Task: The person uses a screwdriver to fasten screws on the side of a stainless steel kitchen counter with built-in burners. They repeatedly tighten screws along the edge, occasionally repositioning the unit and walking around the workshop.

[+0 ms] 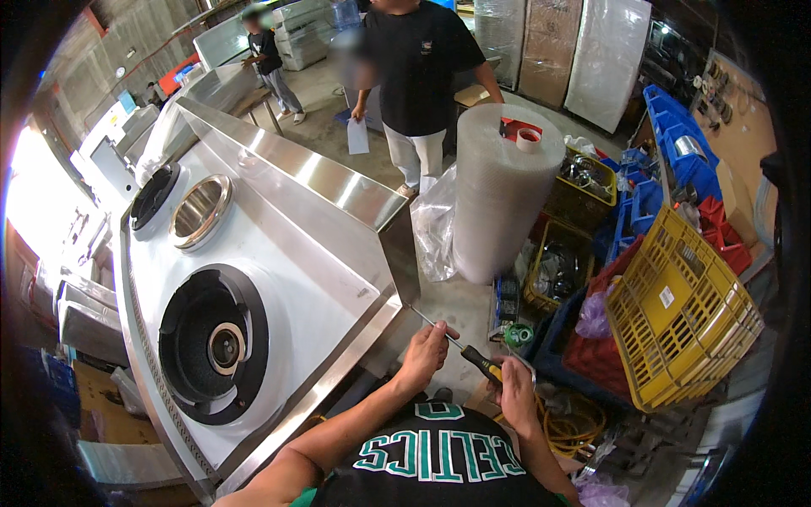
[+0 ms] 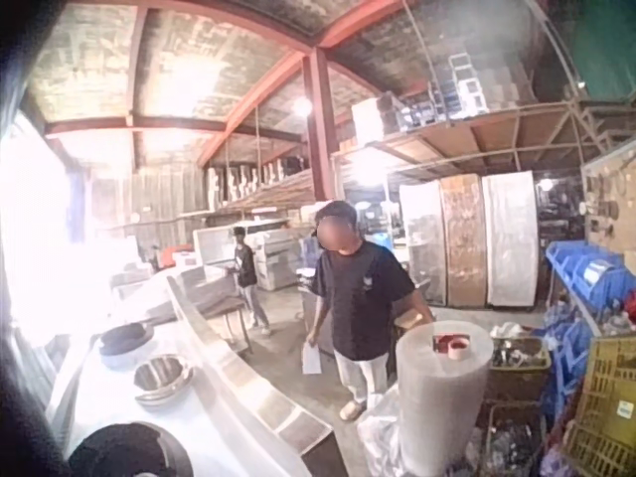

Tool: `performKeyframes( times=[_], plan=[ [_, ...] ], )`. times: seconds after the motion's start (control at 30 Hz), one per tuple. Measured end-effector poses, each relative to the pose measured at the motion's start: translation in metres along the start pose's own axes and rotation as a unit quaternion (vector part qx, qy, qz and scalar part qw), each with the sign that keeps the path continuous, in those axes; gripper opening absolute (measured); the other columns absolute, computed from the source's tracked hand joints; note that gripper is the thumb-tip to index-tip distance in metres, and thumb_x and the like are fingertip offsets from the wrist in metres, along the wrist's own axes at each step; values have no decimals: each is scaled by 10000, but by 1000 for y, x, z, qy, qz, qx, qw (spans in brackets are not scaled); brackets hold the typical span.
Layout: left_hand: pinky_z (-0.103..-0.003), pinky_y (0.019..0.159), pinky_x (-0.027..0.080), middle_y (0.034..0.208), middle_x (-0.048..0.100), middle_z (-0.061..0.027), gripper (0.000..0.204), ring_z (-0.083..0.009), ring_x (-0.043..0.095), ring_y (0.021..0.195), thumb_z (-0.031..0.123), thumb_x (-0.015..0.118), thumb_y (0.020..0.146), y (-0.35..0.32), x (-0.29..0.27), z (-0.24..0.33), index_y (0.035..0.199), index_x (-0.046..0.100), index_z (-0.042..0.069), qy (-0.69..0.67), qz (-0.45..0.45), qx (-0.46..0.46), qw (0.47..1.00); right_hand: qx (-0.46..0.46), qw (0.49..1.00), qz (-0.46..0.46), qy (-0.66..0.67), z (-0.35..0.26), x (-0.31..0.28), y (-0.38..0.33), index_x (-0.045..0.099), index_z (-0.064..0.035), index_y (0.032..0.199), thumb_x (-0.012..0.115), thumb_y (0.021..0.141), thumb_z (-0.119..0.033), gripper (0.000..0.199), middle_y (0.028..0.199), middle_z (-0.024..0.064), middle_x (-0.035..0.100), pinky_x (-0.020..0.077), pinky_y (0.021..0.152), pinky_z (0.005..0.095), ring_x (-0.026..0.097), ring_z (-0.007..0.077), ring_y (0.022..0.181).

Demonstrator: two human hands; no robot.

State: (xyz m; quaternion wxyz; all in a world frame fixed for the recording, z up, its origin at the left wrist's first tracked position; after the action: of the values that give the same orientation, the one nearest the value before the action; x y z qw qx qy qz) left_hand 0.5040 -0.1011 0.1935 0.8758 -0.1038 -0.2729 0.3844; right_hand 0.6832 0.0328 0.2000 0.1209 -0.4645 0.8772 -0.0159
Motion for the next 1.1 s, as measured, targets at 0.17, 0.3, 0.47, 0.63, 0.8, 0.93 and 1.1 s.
performKeyframes(
  times=[0.17, 0.3, 0.47, 0.63, 0.8, 0.93, 1.1],
  plan=[
    [-216, 456, 228, 650, 319, 91, 412, -32, 277, 520, 416, 438, 1081, -3, 0, 0, 1050, 580, 31, -44, -6, -17, 999, -277, 917, 99, -270, -11, 5, -10, 585, -10, 1061, 586, 1018, -335, 328, 1004, 136, 604, 505, 701, 364, 631, 215, 840],
    [-222, 450, 225, 646, 318, 88, 395, -37, 272, 512, 408, 441, 1083, 0, -2, -1, 1041, 572, 38, -53, -1, -17, 998, 41, 999, 16, 11, -13, 4, -8, 581, -3, 1046, 481, 1067, -327, 340, 812, 58, 600, 460, 534, 242, 579, 120, 604],
    [-232, 447, 232, 638, 331, 75, 378, -49, 281, 502, 395, 440, 1086, 5, -4, -3, 1035, 565, 42, -70, 7, -20, 997, -157, 977, 49, -138, -19, -5, -8, 600, -3, 1176, 710, 918, -156, 319, 1089, 145, 606, 515, 780, 342, 617, 240, 976],
    [-242, 471, 238, 646, 329, 72, 364, -66, 284, 522, 392, 434, 1086, 1, -7, -3, 1069, 572, 55, -105, -31, -15, 994, -21, 983, 41, -179, -6, -2, -6, 620, 19, 982, 537, 1034, -365, 396, 750, 123, 607, 476, 619, 387, 601, 229, 670],
    [-234, 474, 241, 671, 324, 82, 382, -49, 300, 547, 367, 464, 1080, -7, -5, -4, 1146, 595, 15, -49, -38, -7, 998, 162, 982, -46, 83, 1, 1, 6, 657, 15, 947, 435, 1069, -439, 520, 575, 31, 533, 403, 448, 279, 482, 111, 446],
    [-242, 464, 245, 646, 371, 76, 395, -47, 306, 528, 409, 546, 1044, -3, -5, -5, 1055, 630, 24, 22, 36, -3, 999, -157, 979, 63, -110, -14, 6, -9, 637, -2, 1054, 615, 953, -278, 294, 854, 105, 614, 466, 661, 334, 594, 196, 749],
    [-240, 464, 254, 667, 390, 75, 435, -46, 319, 540, 459, 525, 1042, 5, -8, -10, 1094, 647, 45, 56, 39, -12, 998, -82, 967, 61, -232, -24, 1, -10, 685, 10, 1056, 573, 977, -341, 377, 1036, 260, 679, 502, 835, 473, 639, 448, 974]
  ],
)
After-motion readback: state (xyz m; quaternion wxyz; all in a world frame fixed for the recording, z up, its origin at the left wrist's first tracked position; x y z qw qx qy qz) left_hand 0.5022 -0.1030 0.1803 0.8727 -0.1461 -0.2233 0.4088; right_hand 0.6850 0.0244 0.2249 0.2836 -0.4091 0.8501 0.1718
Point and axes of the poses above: each hand's wrist, its own y-axis towards the middle knuckle, its own x-axis out of the palm, z = x × y, the point moved 1 cm from there along y, towards the middle knuckle
